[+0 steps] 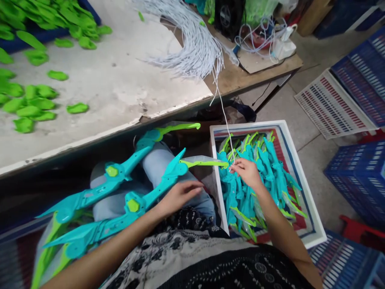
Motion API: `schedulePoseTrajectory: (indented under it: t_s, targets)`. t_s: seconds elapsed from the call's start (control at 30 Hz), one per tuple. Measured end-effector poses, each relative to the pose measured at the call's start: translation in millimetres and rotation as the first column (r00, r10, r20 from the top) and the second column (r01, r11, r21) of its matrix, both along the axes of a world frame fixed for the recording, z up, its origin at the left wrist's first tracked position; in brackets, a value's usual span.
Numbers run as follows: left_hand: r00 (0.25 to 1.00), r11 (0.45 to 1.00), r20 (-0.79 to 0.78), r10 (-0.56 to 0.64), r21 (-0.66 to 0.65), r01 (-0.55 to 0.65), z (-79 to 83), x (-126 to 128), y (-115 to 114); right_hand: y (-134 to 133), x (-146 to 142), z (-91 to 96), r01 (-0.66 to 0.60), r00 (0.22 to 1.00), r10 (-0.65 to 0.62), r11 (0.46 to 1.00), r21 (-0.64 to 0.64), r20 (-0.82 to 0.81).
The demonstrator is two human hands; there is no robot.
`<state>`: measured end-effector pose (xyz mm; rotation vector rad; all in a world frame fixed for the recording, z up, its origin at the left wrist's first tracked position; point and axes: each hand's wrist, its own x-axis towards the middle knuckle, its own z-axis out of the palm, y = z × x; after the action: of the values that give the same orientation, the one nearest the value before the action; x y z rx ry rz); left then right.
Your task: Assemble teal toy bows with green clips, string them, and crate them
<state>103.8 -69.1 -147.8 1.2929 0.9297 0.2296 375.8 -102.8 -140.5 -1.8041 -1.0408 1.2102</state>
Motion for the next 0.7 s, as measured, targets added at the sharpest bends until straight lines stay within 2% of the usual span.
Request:
schedulePoseTrajectory:
  t_s: [0.03, 0.1, 0.2, 0.3, 0.47, 0.7]
  targets:
    - [0.999, 0.989, 0.014, 0.040, -0.141, -0.038, -9.3, 19, -1, -8, -6, -8.0, 0.073, 0.994, -0.078, 0.995, 0.072, 0.072]
    - [0.987, 0.915, 0.003, 0.163, -0.375, -0.150, -26.8, 50, 0, -16, -16, -21.0, 0.129, 0.962, -0.172, 0.972, 0.198, 0.214]
    - [0.956, 0.796, -0.020, 0.291, -0.550, -0.254, -42.9, 78, 5, -17, -22, -31.7, 0.058, 0.895, -0.194, 0.944, 0.325, 0.401]
    - [0.946, 0.756, -0.011, 0.324, -0.598, -0.266, -47.8, 90, 11, -14, -22, -37.1, -0.050, 0.857, -0.174, 0.909, 0.414, 0.484]
    - [0.937, 0.732, 0.007, 0.349, -0.626, -0.268, -48.6, 99, 15, -11, -19, -47.1, -0.181, 0.802, -0.149, 0.862, 0.474, 0.578]
    - [0.934, 0.693, 0.079, 0.347, -0.693, -0.199, -48.4, 112, 15, -9, -16, -53.6, -0.249, 0.756, -0.168, 0.820, 0.516, 0.632]
